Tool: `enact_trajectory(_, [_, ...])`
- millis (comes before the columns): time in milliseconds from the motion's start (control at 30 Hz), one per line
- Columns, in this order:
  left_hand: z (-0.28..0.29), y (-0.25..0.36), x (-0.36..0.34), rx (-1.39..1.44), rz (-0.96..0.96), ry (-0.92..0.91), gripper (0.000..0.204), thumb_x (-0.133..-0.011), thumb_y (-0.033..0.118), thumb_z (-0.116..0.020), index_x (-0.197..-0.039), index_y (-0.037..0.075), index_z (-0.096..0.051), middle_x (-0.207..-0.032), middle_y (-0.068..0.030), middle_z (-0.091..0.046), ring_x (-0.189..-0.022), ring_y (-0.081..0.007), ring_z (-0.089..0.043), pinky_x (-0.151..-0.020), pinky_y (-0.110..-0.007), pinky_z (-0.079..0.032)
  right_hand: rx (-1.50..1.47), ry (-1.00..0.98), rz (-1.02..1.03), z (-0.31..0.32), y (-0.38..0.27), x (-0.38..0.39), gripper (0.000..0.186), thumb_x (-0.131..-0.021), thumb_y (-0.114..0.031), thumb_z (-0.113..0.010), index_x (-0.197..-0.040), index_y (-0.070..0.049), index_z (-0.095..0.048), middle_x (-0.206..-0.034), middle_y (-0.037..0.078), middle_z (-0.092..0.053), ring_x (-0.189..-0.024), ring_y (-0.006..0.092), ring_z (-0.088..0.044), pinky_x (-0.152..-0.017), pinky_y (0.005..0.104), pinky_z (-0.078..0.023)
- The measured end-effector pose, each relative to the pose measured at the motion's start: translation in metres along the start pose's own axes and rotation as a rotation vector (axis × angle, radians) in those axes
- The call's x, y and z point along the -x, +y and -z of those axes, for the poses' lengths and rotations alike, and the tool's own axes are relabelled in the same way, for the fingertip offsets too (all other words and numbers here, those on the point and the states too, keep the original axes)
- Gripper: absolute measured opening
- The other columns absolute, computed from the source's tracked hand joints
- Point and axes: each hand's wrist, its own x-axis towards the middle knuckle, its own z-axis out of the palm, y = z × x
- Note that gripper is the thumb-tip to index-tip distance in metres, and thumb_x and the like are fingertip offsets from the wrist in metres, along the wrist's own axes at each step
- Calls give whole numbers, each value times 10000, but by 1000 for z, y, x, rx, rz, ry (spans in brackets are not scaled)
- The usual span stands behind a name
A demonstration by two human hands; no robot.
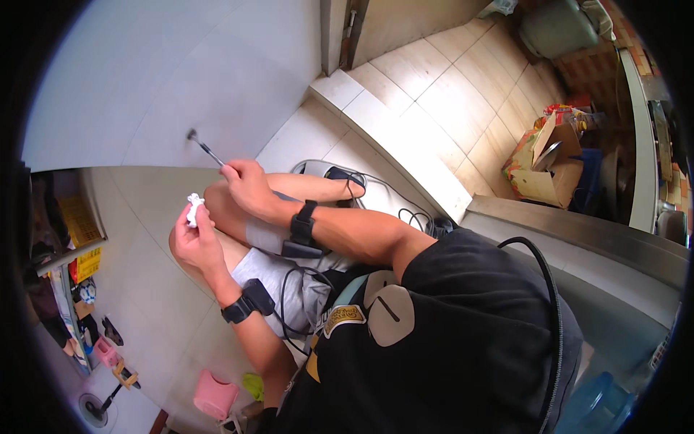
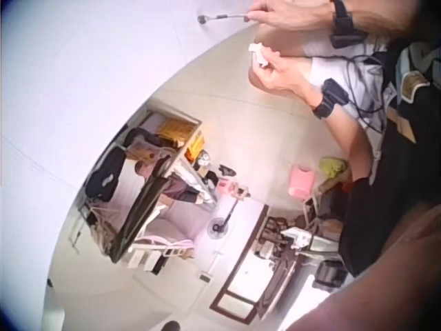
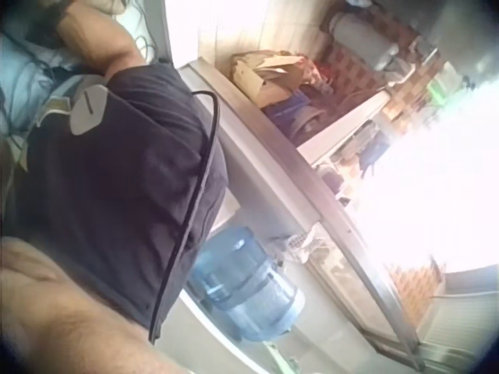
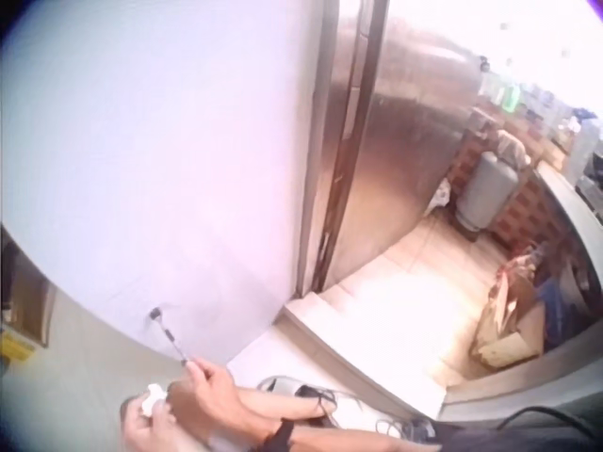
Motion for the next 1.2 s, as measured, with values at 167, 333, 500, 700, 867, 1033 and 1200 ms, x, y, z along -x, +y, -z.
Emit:
enact_trajectory(167, [14, 5, 8, -107, 0, 75, 229, -950, 103, -685, -1130, -37, -661, -867, -88, -699, -683, -90, -605, -604, -210, -489, -54, -15, -9, 5, 0, -7, 254, -956, -156, -553, -914, 60, -681, -641, 92, -602, -629, 130, -525, -588, 336, -446])
enact_trajectory(333, [5, 23, -11, -123, -16, 13, 231, -950, 94, -681, -1140, -36, -664, -948, -106, -721, -687, -104, -624, -622, -237, -514, 4, -144, -5, -6, 5, 2, 243, -936, -162, -585, -909, 59, -682, -667, 128, -624, -650, 148, -548, -613, 353, -465])
enact_trajectory(500, [-1, 85, -76, -305, -258, 131, 224, -921, 93, -722, -1114, -18, -698, -869, -72, -718, -666, -97, -608, -605, -239, -499, -18, -139, 18, 7, 6, -5, 261, -928, -183, -591, -943, 56, -693, -676, 118, -629, -654, 143, -542, -615, 346, -460])
enact_trajectory(700, [-8, 78, -141, -419, -546, 168, 190, -891, 89, -759, -1055, -4, -739, -827, -62, -724, -640, -89, -600, -581, -241, -500, -94, -99, -77, 0, 12, -1, 293, -935, -219, -581, -944, 47, -702, -643, 37, -572, -633, 102, -498, -578, 308, -418])
enact_trajectory(867, [-11, 45, -130, -516, -583, 128, 164, -881, 66, -752, -1030, -3, -748, -824, -112, -737, -621, -123, -640, -570, -270, -510, -233, -48, -26, 7, 6, -13, 244, -972, -187, -576, -954, 18, -708, -652, -61, -490, -627, 37, -410, -549, 238, -328])
enact_trajectory(1033, [-23, 16, -107, -717, -191, -91, 128, -869, 40, -739, -975, -31, -728, -819, -122, -729, -625, -149, -651, -575, -301, -511, -217, -32, -82, 9, 29, -19, 233, -977, -180, -566, -917, 3, -696, -630, -69, -458, -597, 32, -380, -526, 239, -304])
enact_trajectory(1200, [-2, 6, -58, -309, 74, -148, 180, -902, 78, -718, -1021, -55, -698, -778, -42, -684, -613, -79, -606, -549, -232, -491, -357, -41, -223, 18, -2, -19, 236, -947, -168, -555, -849, 0, -688, -601, -60, -460, -546, 40, -371, -482, 258, -281])
